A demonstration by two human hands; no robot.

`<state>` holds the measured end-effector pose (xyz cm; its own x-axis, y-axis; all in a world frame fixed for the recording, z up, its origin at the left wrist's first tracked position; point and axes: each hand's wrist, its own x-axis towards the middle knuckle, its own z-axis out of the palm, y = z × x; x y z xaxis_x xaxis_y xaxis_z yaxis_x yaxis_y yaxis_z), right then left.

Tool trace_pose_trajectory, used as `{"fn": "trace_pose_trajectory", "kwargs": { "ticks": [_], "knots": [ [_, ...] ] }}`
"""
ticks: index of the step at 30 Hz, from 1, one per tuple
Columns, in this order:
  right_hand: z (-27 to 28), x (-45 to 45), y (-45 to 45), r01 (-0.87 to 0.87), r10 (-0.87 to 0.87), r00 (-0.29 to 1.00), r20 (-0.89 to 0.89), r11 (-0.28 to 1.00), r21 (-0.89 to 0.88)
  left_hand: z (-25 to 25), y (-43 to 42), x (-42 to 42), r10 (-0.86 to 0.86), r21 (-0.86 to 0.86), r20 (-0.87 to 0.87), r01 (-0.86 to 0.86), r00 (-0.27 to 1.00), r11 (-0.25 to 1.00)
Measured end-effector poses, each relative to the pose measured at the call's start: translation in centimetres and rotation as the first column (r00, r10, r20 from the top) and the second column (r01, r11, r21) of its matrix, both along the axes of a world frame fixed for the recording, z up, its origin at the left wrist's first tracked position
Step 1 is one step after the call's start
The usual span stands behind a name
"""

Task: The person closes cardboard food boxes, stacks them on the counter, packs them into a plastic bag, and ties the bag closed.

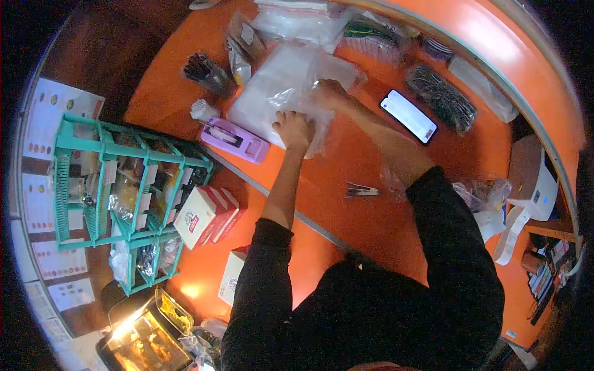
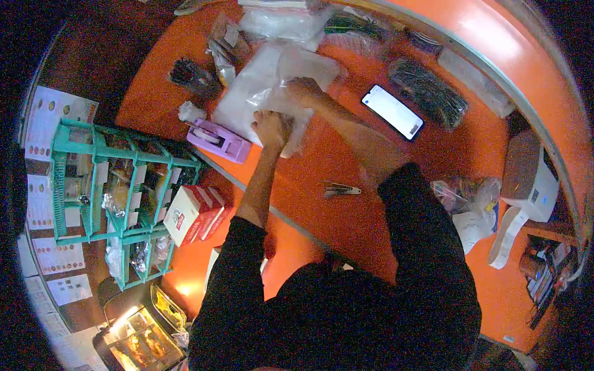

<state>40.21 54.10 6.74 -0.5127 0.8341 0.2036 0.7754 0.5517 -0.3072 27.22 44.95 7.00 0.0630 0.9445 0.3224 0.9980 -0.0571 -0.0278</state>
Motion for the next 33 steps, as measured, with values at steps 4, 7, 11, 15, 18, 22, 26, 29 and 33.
{"fn": "trace_pose_trajectory", "kwargs": {
  "ticks": [4, 7, 11, 15, 18, 22, 26, 29, 33],
  "knots": [
    [0.8, 0.7, -1.5, -0.039, 0.023, 0.982, -0.187, 0.996, -0.079, -0.5, 1.5, -1.9, 0.023, -0.062, 0.2, -0.01, 0.98, 0.998],
    [0.3, 0.9, -2.4, -0.014, 0.071, 0.984, 0.165, 0.947, -0.321, -1.0, 1.8, -2.4, 0.027, -0.111, 0.173, -0.007, 0.985, 0.994],
    [-2.1, 1.5, -1.8, -0.089, 0.09, 0.988, 0.124, 0.996, -0.012, -2.3, 1.8, -1.8, 0.029, -0.037, 0.168, -0.023, 0.985, 0.999],
    [-7.0, 0.8, 3.8, -0.095, 0.094, 0.995, -0.017, 0.948, -0.303, -0.6, -0.3, -0.5, -0.027, -0.079, 0.156, 0.04, 0.987, 0.996],
    [-10.0, 1.2, 3.7, -0.329, 0.304, 0.885, -0.353, 0.944, -0.01, -1.7, -0.9, -0.7, -0.036, -0.038, 0.085, 0.039, 0.996, 0.999],
    [-5.2, 1.1, -0.6, -0.247, 0.246, 0.969, 0.032, 0.969, 0.027, -2.7, 0.2, -2.3, -0.023, -0.058, 0.065, 0.026, 0.998, 0.998],
    [-6.0, 1.4, 0.2, -0.227, 0.207, 0.971, -0.119, 0.953, -0.2, -2.4, 0.2, -1.8, -0.021, 0.032, 0.196, 0.016, 0.98, 0.999],
    [-12.1, 0.7, 3.8, -0.47, 0.202, 0.811, -0.55, 0.784, -0.406, -3.1, 0.2, -1.9, -0.038, 0.124, 0.138, 0.021, 0.99, 0.992],
    [-7.1, 1.0, 2.3, -0.368, 0.168, 0.873, -0.457, 0.843, -0.393, -4.8, 0.4, -3.2, -0.24, 0.17, 0.324, 0.194, 0.915, 0.966]
  ]
}}
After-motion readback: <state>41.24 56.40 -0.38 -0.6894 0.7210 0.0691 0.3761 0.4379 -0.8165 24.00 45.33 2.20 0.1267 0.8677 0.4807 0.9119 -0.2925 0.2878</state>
